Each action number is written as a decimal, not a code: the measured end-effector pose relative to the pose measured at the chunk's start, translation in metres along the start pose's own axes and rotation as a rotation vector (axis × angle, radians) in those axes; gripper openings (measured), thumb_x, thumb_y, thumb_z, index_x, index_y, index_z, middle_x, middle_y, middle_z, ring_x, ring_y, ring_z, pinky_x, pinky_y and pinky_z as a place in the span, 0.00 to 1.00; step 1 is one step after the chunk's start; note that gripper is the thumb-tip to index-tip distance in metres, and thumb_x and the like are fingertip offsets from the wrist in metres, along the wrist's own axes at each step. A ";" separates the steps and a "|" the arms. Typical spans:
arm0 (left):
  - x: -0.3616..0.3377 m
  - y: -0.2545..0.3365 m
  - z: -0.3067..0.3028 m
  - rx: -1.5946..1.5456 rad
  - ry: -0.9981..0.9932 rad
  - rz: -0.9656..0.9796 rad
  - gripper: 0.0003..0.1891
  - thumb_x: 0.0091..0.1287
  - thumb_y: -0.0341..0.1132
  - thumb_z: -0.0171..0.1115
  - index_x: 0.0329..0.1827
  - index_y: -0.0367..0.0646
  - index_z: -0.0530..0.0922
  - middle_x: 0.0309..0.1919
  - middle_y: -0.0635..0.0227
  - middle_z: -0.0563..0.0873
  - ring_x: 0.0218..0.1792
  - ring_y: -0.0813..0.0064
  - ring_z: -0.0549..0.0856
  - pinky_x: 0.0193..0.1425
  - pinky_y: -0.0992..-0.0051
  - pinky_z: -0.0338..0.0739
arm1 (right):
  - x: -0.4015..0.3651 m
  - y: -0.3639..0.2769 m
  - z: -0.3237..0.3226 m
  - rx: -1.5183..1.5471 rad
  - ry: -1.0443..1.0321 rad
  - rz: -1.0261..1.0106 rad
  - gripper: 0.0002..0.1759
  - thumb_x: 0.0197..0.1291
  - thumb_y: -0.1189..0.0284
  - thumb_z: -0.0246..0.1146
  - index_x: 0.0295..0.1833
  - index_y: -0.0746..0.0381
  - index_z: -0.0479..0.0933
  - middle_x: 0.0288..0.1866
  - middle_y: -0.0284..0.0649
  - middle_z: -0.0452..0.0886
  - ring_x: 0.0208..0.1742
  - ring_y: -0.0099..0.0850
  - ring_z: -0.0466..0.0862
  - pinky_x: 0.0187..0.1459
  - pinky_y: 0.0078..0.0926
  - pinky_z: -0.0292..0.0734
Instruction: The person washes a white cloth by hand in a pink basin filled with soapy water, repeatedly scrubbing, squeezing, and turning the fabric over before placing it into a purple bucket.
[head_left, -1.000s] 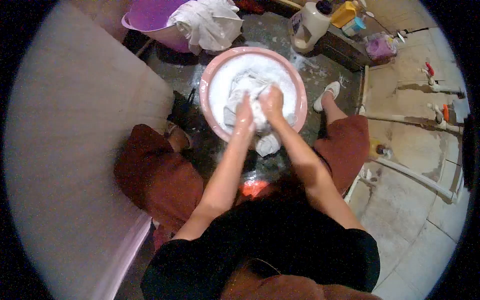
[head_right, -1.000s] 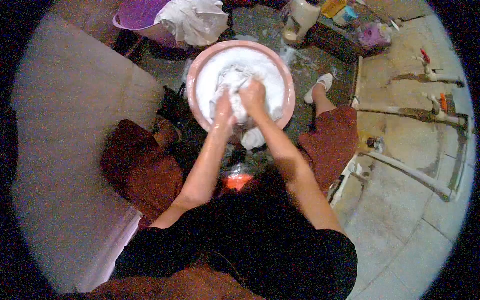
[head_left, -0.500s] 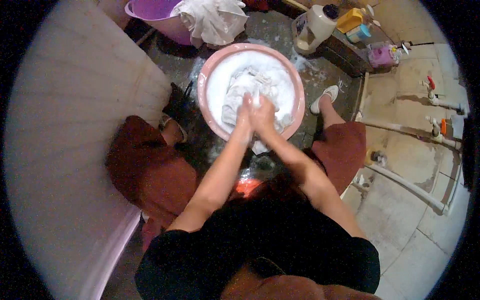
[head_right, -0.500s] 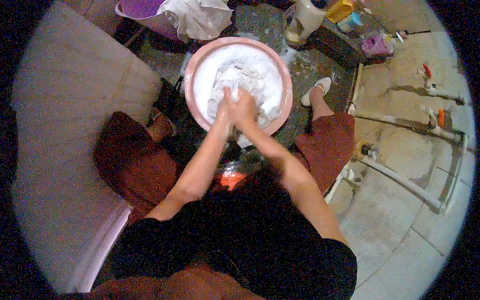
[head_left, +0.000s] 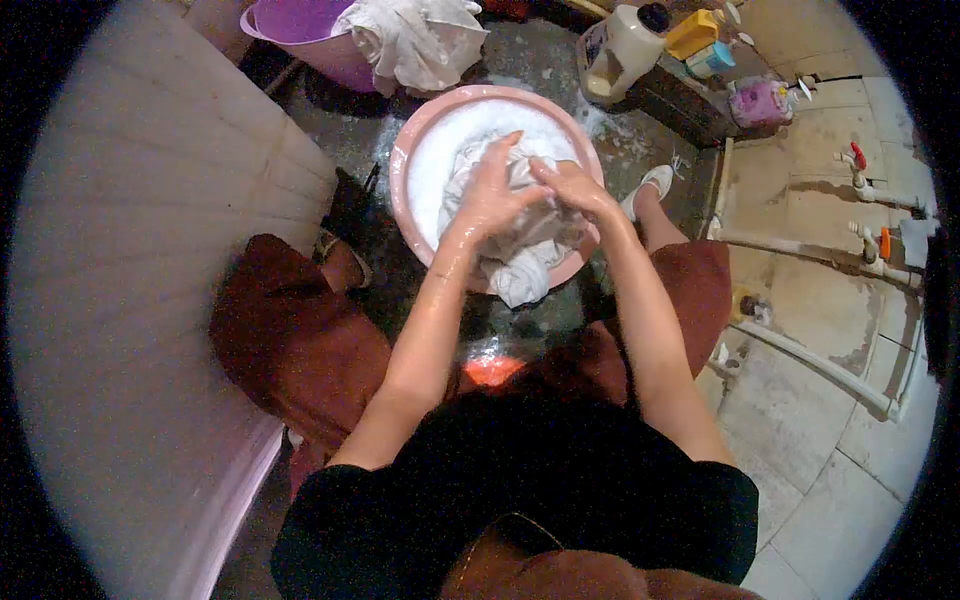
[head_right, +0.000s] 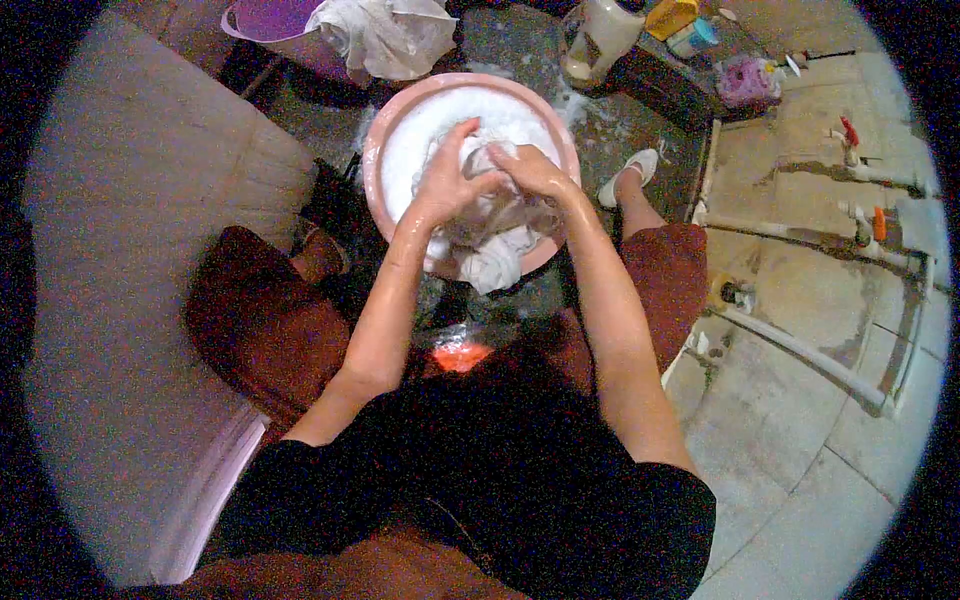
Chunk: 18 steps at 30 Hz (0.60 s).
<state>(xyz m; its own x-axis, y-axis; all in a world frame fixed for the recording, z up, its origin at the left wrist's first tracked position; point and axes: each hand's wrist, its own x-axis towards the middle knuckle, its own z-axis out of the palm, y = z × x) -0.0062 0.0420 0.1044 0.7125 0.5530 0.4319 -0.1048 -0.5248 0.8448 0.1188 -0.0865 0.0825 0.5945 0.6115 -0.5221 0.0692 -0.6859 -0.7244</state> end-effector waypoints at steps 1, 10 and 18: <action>-0.005 0.004 0.002 0.029 -0.097 0.006 0.17 0.54 0.42 0.65 0.39 0.37 0.80 0.31 0.55 0.83 0.36 0.61 0.82 0.44 0.65 0.74 | -0.003 -0.004 0.003 -0.042 -0.164 -0.096 0.39 0.55 0.39 0.51 0.39 0.71 0.78 0.31 0.48 0.81 0.34 0.33 0.80 0.36 0.32 0.73; -0.024 -0.021 -0.019 -0.327 -0.364 -0.581 0.10 0.61 0.36 0.59 0.38 0.37 0.79 0.34 0.66 0.83 0.39 0.72 0.81 0.44 0.71 0.74 | -0.020 0.006 -0.004 -0.059 -0.377 -0.194 0.22 0.56 0.53 0.61 0.40 0.62 0.78 0.30 0.31 0.78 0.32 0.21 0.74 0.31 0.24 0.69; -0.037 -0.074 -0.015 -1.297 0.240 -0.956 0.21 0.67 0.39 0.54 0.56 0.32 0.69 0.46 0.57 0.80 0.47 0.63 0.79 0.52 0.66 0.74 | -0.030 -0.021 0.060 -0.159 0.447 -0.573 0.12 0.56 0.67 0.58 0.42 0.64 0.75 0.39 0.49 0.79 0.40 0.43 0.81 0.42 0.35 0.74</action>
<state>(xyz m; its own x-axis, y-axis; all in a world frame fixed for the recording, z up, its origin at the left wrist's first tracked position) -0.0350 0.0702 0.0302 0.7522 0.4862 -0.4447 -0.2821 0.8476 0.4494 0.0514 -0.0670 0.0863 0.6975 0.6947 0.1757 0.5612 -0.3772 -0.7368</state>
